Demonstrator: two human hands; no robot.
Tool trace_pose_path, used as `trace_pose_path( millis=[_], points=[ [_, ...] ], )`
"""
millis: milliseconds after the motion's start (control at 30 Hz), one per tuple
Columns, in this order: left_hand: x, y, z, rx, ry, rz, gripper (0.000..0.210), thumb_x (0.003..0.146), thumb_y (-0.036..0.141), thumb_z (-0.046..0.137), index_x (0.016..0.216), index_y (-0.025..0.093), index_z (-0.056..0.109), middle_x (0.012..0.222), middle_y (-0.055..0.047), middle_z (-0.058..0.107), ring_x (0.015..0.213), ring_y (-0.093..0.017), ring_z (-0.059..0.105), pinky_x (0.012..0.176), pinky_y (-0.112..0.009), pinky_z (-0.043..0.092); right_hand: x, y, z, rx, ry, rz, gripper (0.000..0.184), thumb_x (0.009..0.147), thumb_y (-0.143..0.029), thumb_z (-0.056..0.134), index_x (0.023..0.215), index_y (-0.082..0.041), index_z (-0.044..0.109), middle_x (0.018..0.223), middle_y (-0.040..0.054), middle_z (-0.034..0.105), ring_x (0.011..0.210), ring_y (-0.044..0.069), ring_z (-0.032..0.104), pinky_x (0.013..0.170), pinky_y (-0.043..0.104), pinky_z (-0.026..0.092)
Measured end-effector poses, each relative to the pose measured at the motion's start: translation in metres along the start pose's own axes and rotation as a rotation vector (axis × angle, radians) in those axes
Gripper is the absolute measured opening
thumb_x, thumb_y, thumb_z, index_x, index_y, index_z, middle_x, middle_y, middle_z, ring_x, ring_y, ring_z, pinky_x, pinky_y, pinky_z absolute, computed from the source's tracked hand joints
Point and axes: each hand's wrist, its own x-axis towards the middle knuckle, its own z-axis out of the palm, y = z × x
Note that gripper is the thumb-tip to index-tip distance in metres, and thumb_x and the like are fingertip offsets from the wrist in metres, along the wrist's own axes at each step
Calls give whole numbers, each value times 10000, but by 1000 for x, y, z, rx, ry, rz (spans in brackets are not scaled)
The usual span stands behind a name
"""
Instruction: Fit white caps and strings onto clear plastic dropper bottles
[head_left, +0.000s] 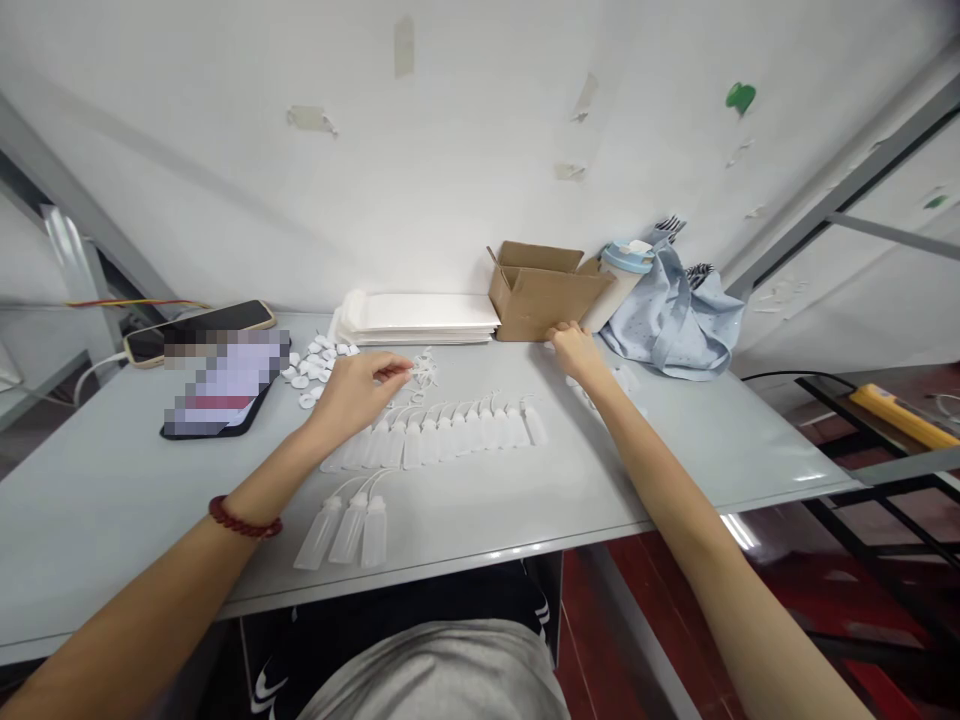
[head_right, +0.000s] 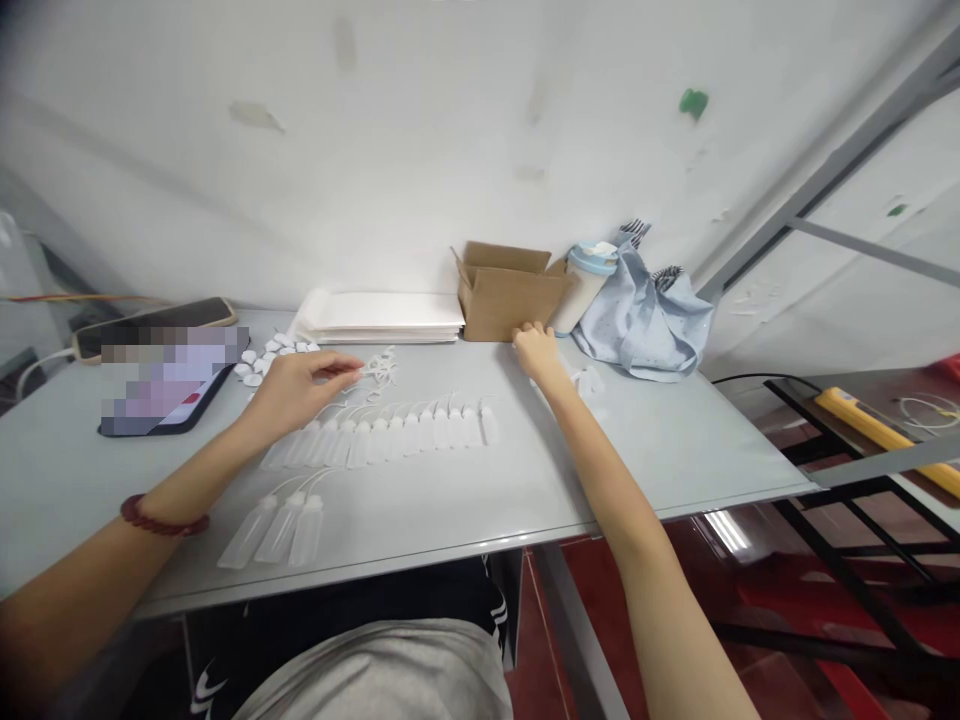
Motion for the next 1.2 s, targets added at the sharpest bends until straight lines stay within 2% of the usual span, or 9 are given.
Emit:
trace_pose_path(
  millis=[133, 300, 467, 567, 667, 733, 833, 967, 1200],
  points=[
    [-2, 6, -5, -120, -7, -109, 267, 718, 372, 619, 862, 180, 736, 886, -47, 761, 878, -237, 691, 879, -379, 533, 3, -3, -1, -20, -4, 21, 361, 802, 38, 399, 1015, -64, 672, 1120, 212, 605, 1103, 303, 494, 855, 370, 359],
    [-13, 19, -13, -274, -28, -217, 248, 699, 376, 698, 869, 199, 733, 895, -36, 758, 891, -232, 695, 867, -373, 546, -5, 0, -6, 31, 58, -14, 298, 820, -20, 433, 1010, -40, 661, 1100, 235, 617, 1094, 324, 503, 878, 400, 353],
    [-30, 33, -15, -400, -20, -261, 249, 676, 369, 747, 862, 203, 736, 884, -34, 753, 871, -223, 693, 845, -368, 558, -22, -5, -20, 144, 138, -87, 252, 875, -105, 449, 1047, -97, 633, 1073, 168, 667, 1035, 266, 585, 919, 372, 378],
    [-39, 40, -14, -488, -7, -294, 228, 674, 349, 762, 848, 204, 734, 838, -26, 745, 803, -197, 691, 827, -353, 562, -43, -22, -34, 367, 282, -170, 177, 880, -160, 501, 1010, -129, 619, 1012, 122, 686, 973, 228, 628, 881, 334, 439],
    [-49, 46, -14, -628, -18, -310, 224, 679, 338, 771, 854, 205, 727, 800, -16, 731, 760, -173, 684, 808, -332, 566, -75, -50, -51, 679, 525, -382, 115, 889, -214, 529, 967, -174, 604, 922, 85, 681, 895, 213, 645, 816, 330, 491],
    [-57, 52, -14, -710, -62, -315, 216, 687, 335, 770, 855, 208, 725, 789, -13, 725, 757, -167, 682, 790, -317, 570, -97, -69, -60, 783, 591, -506, 133, 911, -220, 520, 1010, -172, 595, 953, 100, 674, 922, 208, 645, 811, 328, 510],
    [-69, 59, -14, -779, -119, -306, 187, 706, 327, 761, 851, 215, 723, 776, -9, 719, 747, -161, 681, 767, -303, 576, -125, -95, -66, 860, 602, -610, 176, 931, -189, 508, 1093, -170, 574, 1020, 121, 655, 964, 194, 637, 822, 322, 530],
    [-80, 60, -12, -767, -172, -294, 173, 749, 345, 729, 877, 228, 721, 780, -11, 722, 772, -169, 684, 787, -311, 576, -145, -117, -60, 950, 564, -702, 240, 940, -173, 508, 1179, -172, 530, 1047, 127, 652, 966, 187, 640, 806, 313, 552],
    [-86, 55, -6, -666, -180, -280, 185, 769, 377, 702, 893, 242, 725, 827, -29, 727, 801, -186, 682, 794, -326, 580, -155, -132, -55, 1090, 510, -653, 239, 943, -208, 530, 1182, -204, 534, 1042, 100, 683, 952, 183, 663, 811, 306, 556]
  ],
)
